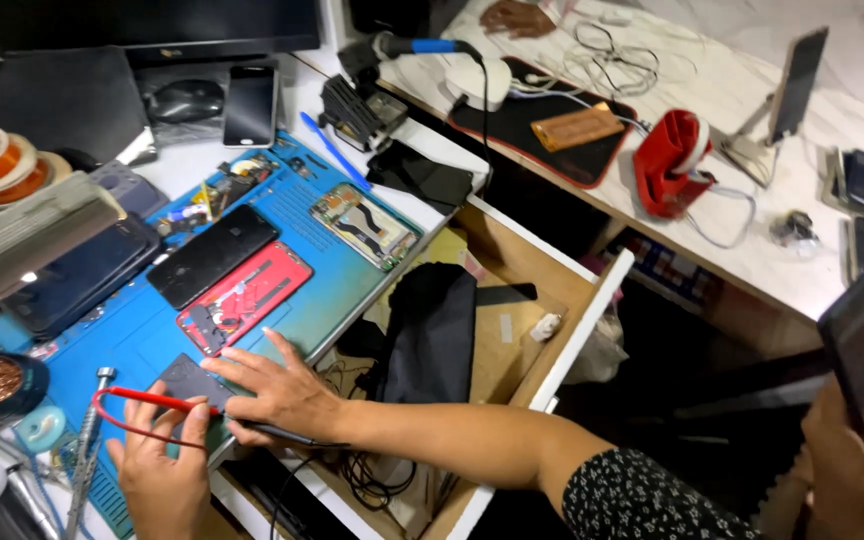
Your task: Diagnosing and testing mobile phone components using a multimeter probe
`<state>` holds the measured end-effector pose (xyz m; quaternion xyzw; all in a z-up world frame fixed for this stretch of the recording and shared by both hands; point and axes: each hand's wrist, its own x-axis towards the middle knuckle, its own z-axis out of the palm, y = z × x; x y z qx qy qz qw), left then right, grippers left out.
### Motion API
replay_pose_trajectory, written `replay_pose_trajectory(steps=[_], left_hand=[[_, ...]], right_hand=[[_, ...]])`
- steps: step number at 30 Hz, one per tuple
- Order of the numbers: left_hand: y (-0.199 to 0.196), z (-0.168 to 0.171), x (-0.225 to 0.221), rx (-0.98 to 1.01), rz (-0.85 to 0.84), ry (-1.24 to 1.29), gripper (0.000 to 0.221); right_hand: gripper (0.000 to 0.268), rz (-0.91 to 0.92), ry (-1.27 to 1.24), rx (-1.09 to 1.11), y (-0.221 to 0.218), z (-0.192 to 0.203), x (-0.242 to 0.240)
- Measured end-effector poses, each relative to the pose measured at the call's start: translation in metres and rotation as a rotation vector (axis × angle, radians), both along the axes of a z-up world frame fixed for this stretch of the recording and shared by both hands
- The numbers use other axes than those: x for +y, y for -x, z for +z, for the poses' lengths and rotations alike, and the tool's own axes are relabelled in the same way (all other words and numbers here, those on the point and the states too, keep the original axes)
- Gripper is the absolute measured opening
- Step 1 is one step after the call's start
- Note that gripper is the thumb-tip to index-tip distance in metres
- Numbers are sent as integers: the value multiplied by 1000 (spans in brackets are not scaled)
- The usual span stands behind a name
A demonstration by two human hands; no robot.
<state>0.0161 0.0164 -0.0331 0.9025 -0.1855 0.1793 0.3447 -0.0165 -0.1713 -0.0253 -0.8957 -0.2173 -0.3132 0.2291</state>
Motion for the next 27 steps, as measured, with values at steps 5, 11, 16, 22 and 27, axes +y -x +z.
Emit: replay_pose_trajectory(steps=[5, 11, 16, 22, 27], left_hand=[[1, -11, -2, -93, 54, -19, 9], [-3, -18, 2, -112, 3, 14, 9], [0, -9, -6, -82, 109, -36, 9], [2, 10, -11, 137, 87, 85, 22], [8, 25, -16, 43, 29, 129, 20]], right_hand=[[15, -33, -60, 3, 1, -8, 4], [17, -26, -94, 17, 1, -10, 5], [17, -10, -90, 23, -1, -12, 0], [17, 94, 6, -11, -12, -22, -3], [18, 42, 20, 1, -11, -16, -2]])
